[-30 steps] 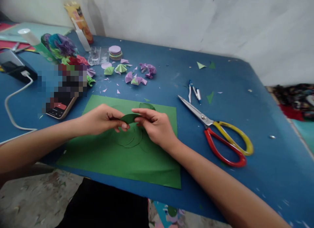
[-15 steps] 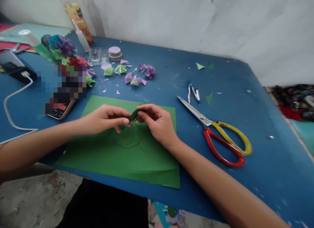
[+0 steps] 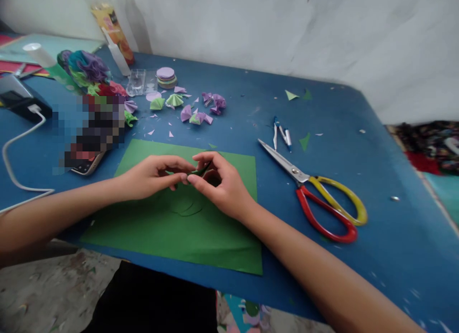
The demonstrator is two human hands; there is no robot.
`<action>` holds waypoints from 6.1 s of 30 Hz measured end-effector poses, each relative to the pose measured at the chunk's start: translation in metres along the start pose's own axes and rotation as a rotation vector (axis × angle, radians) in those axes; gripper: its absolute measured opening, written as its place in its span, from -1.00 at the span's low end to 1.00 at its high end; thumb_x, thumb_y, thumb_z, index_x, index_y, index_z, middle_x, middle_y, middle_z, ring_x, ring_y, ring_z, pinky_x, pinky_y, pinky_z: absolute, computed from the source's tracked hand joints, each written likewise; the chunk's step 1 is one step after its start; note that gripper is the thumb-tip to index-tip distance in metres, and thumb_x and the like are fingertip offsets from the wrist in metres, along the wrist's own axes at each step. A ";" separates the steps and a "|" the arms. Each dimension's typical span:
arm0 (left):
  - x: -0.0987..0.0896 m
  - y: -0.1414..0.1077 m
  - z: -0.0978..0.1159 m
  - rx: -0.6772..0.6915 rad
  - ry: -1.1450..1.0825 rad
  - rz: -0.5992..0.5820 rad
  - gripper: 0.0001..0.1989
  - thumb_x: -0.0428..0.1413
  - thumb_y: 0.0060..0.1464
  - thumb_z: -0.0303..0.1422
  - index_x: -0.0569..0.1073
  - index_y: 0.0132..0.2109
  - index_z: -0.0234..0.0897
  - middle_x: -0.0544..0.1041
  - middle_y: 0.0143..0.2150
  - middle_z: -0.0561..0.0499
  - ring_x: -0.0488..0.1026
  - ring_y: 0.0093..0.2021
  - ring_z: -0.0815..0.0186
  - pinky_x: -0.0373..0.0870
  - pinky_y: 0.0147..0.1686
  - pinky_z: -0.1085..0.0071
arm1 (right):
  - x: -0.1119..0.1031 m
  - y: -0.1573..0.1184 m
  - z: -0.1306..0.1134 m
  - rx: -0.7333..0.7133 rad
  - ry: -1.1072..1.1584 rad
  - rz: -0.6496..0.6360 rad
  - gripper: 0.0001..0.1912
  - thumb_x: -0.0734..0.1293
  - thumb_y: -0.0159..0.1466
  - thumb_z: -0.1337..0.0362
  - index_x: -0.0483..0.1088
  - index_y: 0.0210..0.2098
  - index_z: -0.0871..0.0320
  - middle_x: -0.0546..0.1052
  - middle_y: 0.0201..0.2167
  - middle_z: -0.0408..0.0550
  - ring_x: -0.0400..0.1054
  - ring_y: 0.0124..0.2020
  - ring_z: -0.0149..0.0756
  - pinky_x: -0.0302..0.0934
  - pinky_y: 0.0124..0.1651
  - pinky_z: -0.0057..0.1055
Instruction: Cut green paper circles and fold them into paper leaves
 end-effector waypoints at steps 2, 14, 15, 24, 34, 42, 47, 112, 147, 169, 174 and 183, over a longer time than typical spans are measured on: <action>-0.003 0.000 0.001 0.020 0.015 0.053 -0.81 0.05 0.12 -0.39 0.46 -0.13 -0.34 0.54 -0.26 -0.02 0.50 -0.32 0.41 0.45 -0.42 0.55 | 0.002 -0.002 -0.006 -0.042 -0.081 -0.019 -0.73 0.34 0.20 0.22 0.31 -0.12 0.11 0.42 -0.24 -0.10 0.36 -0.38 -0.40 0.33 -0.33 -0.45; -0.018 -0.001 0.001 0.023 -0.130 0.224 -0.90 0.12 0.05 -0.39 0.40 -0.28 -0.35 0.49 -0.42 0.06 0.47 -0.44 0.45 0.44 -0.47 0.58 | -0.012 0.000 0.005 0.000 -0.006 0.175 -0.79 0.30 0.18 0.37 0.35 -0.16 0.10 0.51 -0.32 -0.12 0.45 -0.32 -0.36 0.38 -0.26 -0.42; -0.016 0.000 -0.001 0.011 -0.146 0.210 -0.88 0.15 0.04 -0.39 0.40 -0.27 -0.35 0.49 -0.44 0.07 0.47 -0.44 0.45 0.45 -0.47 0.57 | -0.013 0.000 0.004 -0.007 -0.025 0.182 -0.81 0.31 0.17 0.37 0.37 -0.19 0.10 0.51 -0.35 -0.13 0.43 -0.36 -0.37 0.37 -0.30 -0.42; -0.014 0.002 -0.009 -0.107 -0.283 0.188 -0.84 0.09 0.10 -0.35 0.43 -0.23 -0.37 0.49 -0.46 0.08 0.54 -0.45 0.41 0.48 -0.44 0.55 | -0.014 -0.002 -0.006 -0.082 -0.108 0.201 -0.82 0.29 0.19 0.43 0.49 -0.27 0.11 0.58 -0.33 -0.12 0.46 -0.36 -0.35 0.37 -0.32 -0.40; -0.005 0.004 -0.014 -0.151 -0.433 0.113 -0.77 0.24 -0.05 -0.41 0.45 -0.20 -0.38 0.57 -0.38 0.04 0.54 -0.36 0.41 0.50 -0.36 0.52 | -0.001 -0.007 -0.031 -0.329 -0.324 0.088 -0.77 0.29 0.16 0.49 0.51 -0.27 0.12 0.55 -0.15 0.00 0.46 -0.11 -0.28 0.37 -0.06 -0.32; -0.013 0.005 -0.012 -0.126 -0.423 0.187 -0.84 0.22 -0.04 -0.48 0.45 -0.24 -0.39 0.55 -0.47 0.11 0.55 -0.45 0.44 0.50 -0.42 0.56 | -0.006 -0.002 -0.003 -0.022 -0.109 0.123 -0.79 0.36 0.19 0.29 0.40 -0.16 0.15 0.47 -0.50 -0.18 0.37 -0.52 -0.42 0.30 -0.45 -0.48; -0.014 0.004 -0.012 -0.142 -0.394 0.199 -0.83 0.23 -0.05 -0.47 0.45 -0.25 -0.39 0.54 -0.52 0.11 0.56 -0.45 0.41 0.50 -0.42 0.55 | -0.004 -0.001 0.004 0.055 0.017 0.100 -0.79 0.36 0.19 0.30 0.37 -0.16 0.14 0.46 -0.56 -0.23 0.40 -0.54 -0.43 0.27 -0.45 -0.49; -0.002 0.001 -0.018 -0.253 -0.331 0.059 -0.76 0.25 0.00 -0.31 0.56 -0.17 -0.33 0.60 -0.44 0.03 0.52 -0.49 0.44 0.52 -0.43 0.54 | 0.001 0.004 0.010 0.129 0.039 -0.001 -0.85 0.31 0.24 0.21 0.42 -0.25 0.14 0.44 -0.51 -0.19 0.32 -0.56 -0.44 0.27 -0.46 -0.46; -0.012 -0.002 -0.005 -0.083 -0.102 0.161 -0.77 0.25 -0.08 -0.32 0.59 -0.24 -0.34 0.58 -0.43 0.02 0.48 -0.47 0.42 0.47 -0.54 0.58 | 0.001 0.002 0.006 0.085 0.037 0.026 -0.88 0.36 0.22 0.22 0.46 -0.30 0.15 0.49 -0.55 -0.19 0.35 -0.58 -0.45 0.26 -0.48 -0.49; -0.014 -0.012 0.030 0.268 0.307 0.230 -0.82 0.14 0.09 -0.37 0.59 -0.37 -0.37 0.50 -0.60 0.07 0.43 -0.59 0.48 0.32 -0.62 0.66 | 0.000 0.000 -0.013 -0.088 -0.199 0.046 -0.87 0.35 0.23 0.26 0.50 -0.39 0.17 0.52 -0.55 -0.17 0.35 -0.57 -0.44 0.22 -0.48 -0.50; -0.009 -0.007 0.018 0.084 0.256 0.093 -0.77 0.02 0.15 -0.41 0.58 -0.17 -0.31 0.49 -0.53 0.10 0.47 -0.53 0.45 0.48 -0.50 0.58 | -0.005 0.000 -0.005 -0.022 -0.201 0.102 -0.84 0.29 0.26 0.30 0.52 -0.35 0.16 0.55 -0.50 -0.15 0.41 -0.55 -0.41 0.26 -0.49 -0.49; -0.012 -0.007 0.020 0.113 0.351 0.120 -0.66 0.04 0.14 -0.34 0.46 0.04 -0.32 0.51 -0.44 0.05 0.44 -0.46 0.42 0.50 -0.45 0.54 | -0.007 0.001 0.012 0.112 0.019 0.107 -0.78 0.25 0.28 0.28 0.42 -0.10 0.13 0.47 -0.55 -0.20 0.39 -0.56 -0.42 0.41 -0.43 -0.44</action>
Point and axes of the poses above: each hand's wrist, its own y-axis towards the middle knuckle, its own x-axis out of the palm, z = x × y, the point moved 9 cm from there along y, towards the middle knuckle
